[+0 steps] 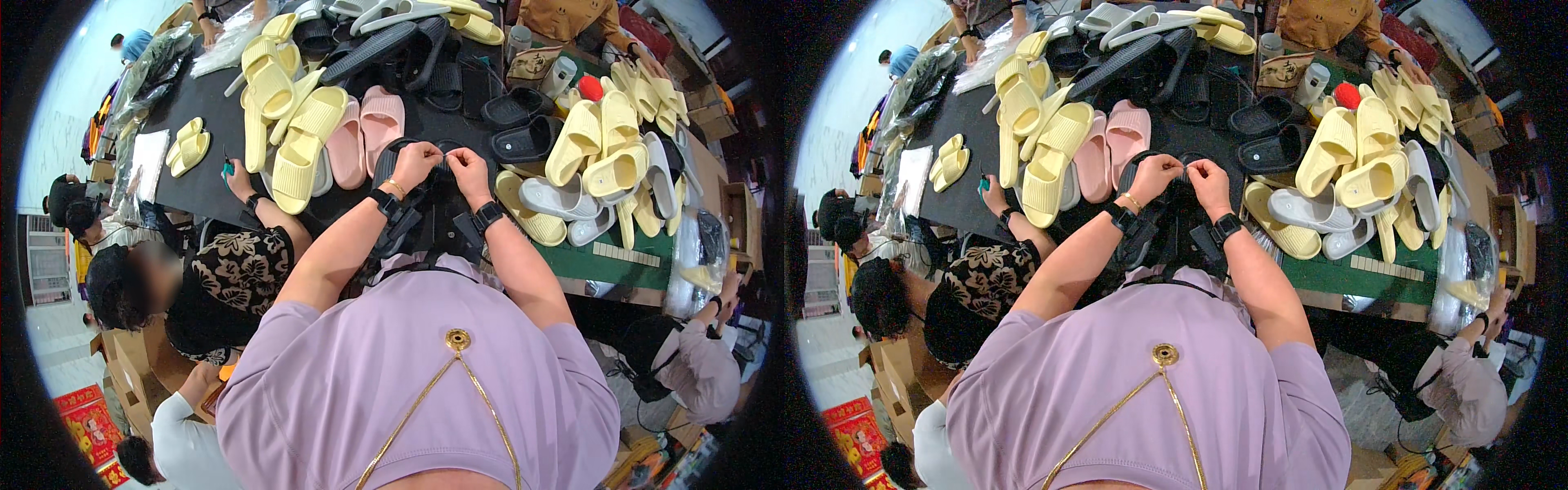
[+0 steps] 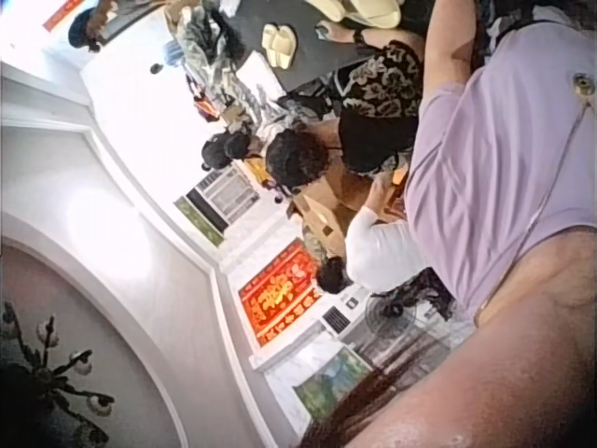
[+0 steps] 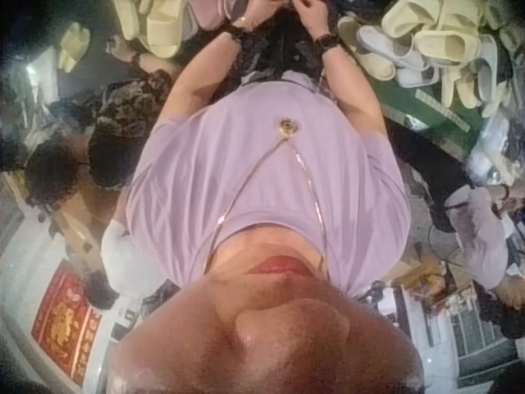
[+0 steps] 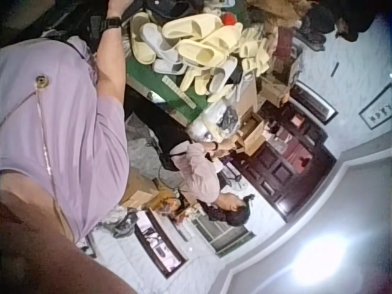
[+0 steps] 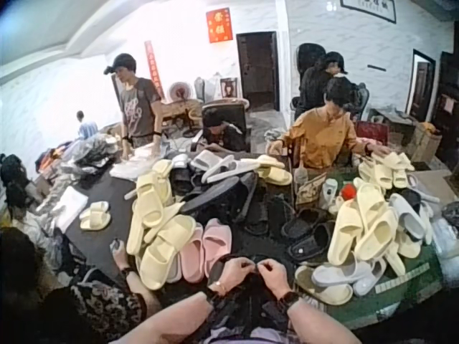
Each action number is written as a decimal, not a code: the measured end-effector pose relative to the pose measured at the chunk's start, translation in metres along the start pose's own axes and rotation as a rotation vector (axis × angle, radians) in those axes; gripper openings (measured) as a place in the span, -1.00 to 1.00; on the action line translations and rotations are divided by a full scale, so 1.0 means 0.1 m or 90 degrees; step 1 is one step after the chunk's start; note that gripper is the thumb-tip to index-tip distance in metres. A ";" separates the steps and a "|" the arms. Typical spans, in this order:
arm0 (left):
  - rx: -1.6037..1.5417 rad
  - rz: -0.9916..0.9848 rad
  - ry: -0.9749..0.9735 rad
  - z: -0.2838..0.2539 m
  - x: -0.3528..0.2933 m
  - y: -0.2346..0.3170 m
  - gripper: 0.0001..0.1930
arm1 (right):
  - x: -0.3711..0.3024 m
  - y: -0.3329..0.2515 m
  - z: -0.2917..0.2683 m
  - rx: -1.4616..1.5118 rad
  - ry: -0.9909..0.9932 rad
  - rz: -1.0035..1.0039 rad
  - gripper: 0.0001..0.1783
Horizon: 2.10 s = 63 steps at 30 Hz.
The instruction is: The recorder is inspecting, trimming, and cleaning pairs of sandals at a workstation in a shoe factory.
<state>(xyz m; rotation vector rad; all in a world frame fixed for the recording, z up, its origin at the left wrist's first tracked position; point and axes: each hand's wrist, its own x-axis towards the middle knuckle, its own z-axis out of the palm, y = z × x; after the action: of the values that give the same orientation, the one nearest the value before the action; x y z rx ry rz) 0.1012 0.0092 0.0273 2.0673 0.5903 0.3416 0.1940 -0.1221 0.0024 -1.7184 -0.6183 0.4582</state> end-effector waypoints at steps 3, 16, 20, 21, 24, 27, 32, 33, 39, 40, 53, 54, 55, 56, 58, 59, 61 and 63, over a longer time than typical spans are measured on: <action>-0.002 0.010 0.007 0.00 -0.01 -0.01 -0.81 | 0.00 -0.01 0.00 -0.025 -0.005 -0.007 -0.86; -0.001 0.010 0.012 0.02 0.00 -0.01 -0.81 | 0.00 0.00 0.00 -0.022 0.002 -0.004 -0.86; 0.007 0.020 0.010 0.03 0.01 -0.01 -0.81 | 0.00 -0.01 -0.01 -0.033 -0.006 -0.011 -0.86; 0.009 0.019 0.009 0.02 0.00 -0.01 -0.81 | 0.00 -0.01 -0.01 -0.045 -0.010 -0.006 -0.86; 0.000 0.029 -0.006 0.00 -0.02 -0.04 -0.81 | 0.01 -0.01 0.00 -0.069 -0.009 -0.014 -0.85; 0.003 0.113 -0.035 -0.03 -0.03 -0.05 -0.81 | 0.00 0.02 0.00 -0.075 -0.001 -0.051 -0.84; -0.019 0.061 0.012 0.01 -0.03 -0.04 -0.82 | 0.00 -0.01 -0.01 -0.059 -0.008 -0.057 -0.83; 0.009 0.074 0.025 0.02 -0.03 -0.06 -0.83 | 0.01 0.03 0.00 -0.049 -0.016 -0.063 -0.84; 0.033 0.042 0.057 0.10 -0.02 -0.09 -0.86 | 0.03 0.02 -0.01 -0.026 -0.059 -0.023 -0.87; 0.040 0.048 0.057 0.11 -0.02 -0.09 -0.87 | 0.04 0.04 -0.02 -0.027 -0.063 -0.030 -0.88; 0.086 0.038 0.093 0.17 -0.06 -0.17 -0.87 | 0.21 -0.05 -0.06 -0.171 -0.187 -0.035 -0.87; 0.094 0.037 0.090 0.18 -0.07 -0.17 -0.87 | 0.21 -0.06 -0.05 -0.176 -0.192 -0.033 -0.88; 0.099 0.037 0.083 0.17 -0.07 -0.15 -0.87 | 0.22 -0.04 -0.07 -0.182 -0.193 -0.029 -0.88; 0.085 0.026 0.064 0.15 -0.06 -0.14 -0.86 | 0.23 -0.03 -0.10 -0.189 -0.195 -0.026 -0.88; 0.054 0.007 0.020 0.12 -0.05 -0.09 -0.84 | 0.25 0.02 -0.13 -0.133 -0.185 -0.023 -0.85; 0.066 0.078 0.073 0.09 -0.05 -0.05 -0.82 | 0.24 0.07 -0.11 -0.091 -0.153 -0.033 -0.83; 0.084 0.223 0.173 -0.02 -0.05 -0.02 -0.76 | 0.17 0.23 -0.07 -0.143 0.002 -0.159 -0.76; 0.092 0.215 0.312 -0.25 -0.08 -0.01 -0.69 | -0.05 -0.02 -0.07 -0.153 0.017 -0.141 -0.81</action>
<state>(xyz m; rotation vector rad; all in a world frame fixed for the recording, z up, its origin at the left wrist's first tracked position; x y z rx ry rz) 0.0828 0.0230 0.0391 2.2322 0.5586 1.0492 0.1938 -0.1300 0.0056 -1.8521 -0.8618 0.2096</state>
